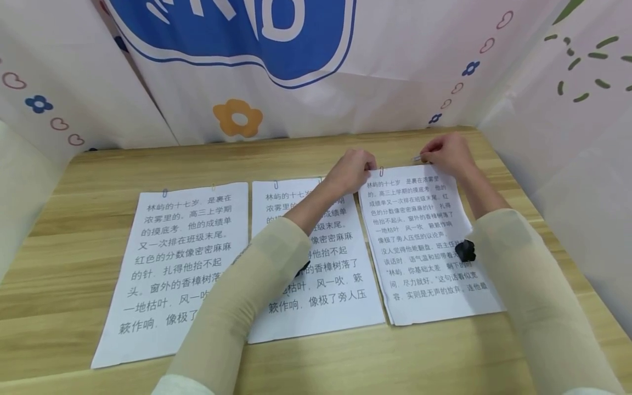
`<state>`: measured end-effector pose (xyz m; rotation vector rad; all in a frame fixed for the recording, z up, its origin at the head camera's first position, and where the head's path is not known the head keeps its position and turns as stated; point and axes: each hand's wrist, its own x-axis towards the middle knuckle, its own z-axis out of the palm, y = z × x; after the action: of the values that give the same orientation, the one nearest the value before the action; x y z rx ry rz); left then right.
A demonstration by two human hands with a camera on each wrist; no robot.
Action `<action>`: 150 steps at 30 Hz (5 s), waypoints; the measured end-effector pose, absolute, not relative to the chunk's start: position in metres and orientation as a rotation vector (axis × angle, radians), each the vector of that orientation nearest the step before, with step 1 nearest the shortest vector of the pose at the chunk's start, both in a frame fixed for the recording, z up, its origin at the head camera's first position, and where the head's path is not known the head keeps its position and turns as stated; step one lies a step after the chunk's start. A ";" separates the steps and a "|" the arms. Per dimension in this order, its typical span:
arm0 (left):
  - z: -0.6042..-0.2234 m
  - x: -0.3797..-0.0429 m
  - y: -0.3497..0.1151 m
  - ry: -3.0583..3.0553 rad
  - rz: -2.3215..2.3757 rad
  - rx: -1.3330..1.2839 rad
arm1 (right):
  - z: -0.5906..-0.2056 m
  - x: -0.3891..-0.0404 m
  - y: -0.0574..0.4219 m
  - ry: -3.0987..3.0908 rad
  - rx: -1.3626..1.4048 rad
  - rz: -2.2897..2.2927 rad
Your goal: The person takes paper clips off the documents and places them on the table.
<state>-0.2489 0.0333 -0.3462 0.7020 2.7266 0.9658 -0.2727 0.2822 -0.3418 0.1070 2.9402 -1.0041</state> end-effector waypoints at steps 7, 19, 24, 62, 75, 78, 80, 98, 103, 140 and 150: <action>-0.346 -0.249 0.032 2.727 0.958 0.704 | -0.345 -0.277 0.278 2.897 0.137 -0.995; -0.348 -0.248 0.034 2.746 0.909 0.687 | -0.350 -0.287 0.273 2.834 0.244 -0.971; -0.348 -0.246 0.037 2.743 0.897 0.707 | -0.352 -0.289 0.277 2.843 0.210 -0.920; -0.340 -0.239 0.043 2.722 0.869 0.740 | -0.333 -0.265 0.287 2.923 -0.051 -0.928; -0.346 -0.240 0.040 2.698 0.894 0.737 | -0.326 -0.243 0.261 2.914 -0.398 -0.939; -0.345 -0.239 0.039 2.708 0.901 0.735 | -0.322 -0.241 0.260 2.896 -0.439 -0.930; -0.345 -0.239 0.039 2.716 0.908 0.736 | -0.321 -0.241 0.264 2.886 -0.424 -0.912; -0.343 -0.239 0.038 2.713 0.906 0.711 | -0.331 -0.235 0.329 2.842 -0.293 -0.851; -0.344 -0.239 0.035 2.709 0.913 0.700 | -0.333 -0.234 0.337 2.842 -0.261 -0.884; -0.345 -0.237 0.040 2.668 0.984 0.710 | -0.340 -0.231 0.346 2.832 -0.117 -1.057; -0.344 -0.239 0.046 2.715 0.936 0.674 | -0.342 -0.230 0.346 2.819 -0.138 -1.083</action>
<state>-0.2390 0.0456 -0.3444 0.6742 2.7152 0.9360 -0.2300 0.3461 -0.3419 -0.1380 2.8194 -1.0835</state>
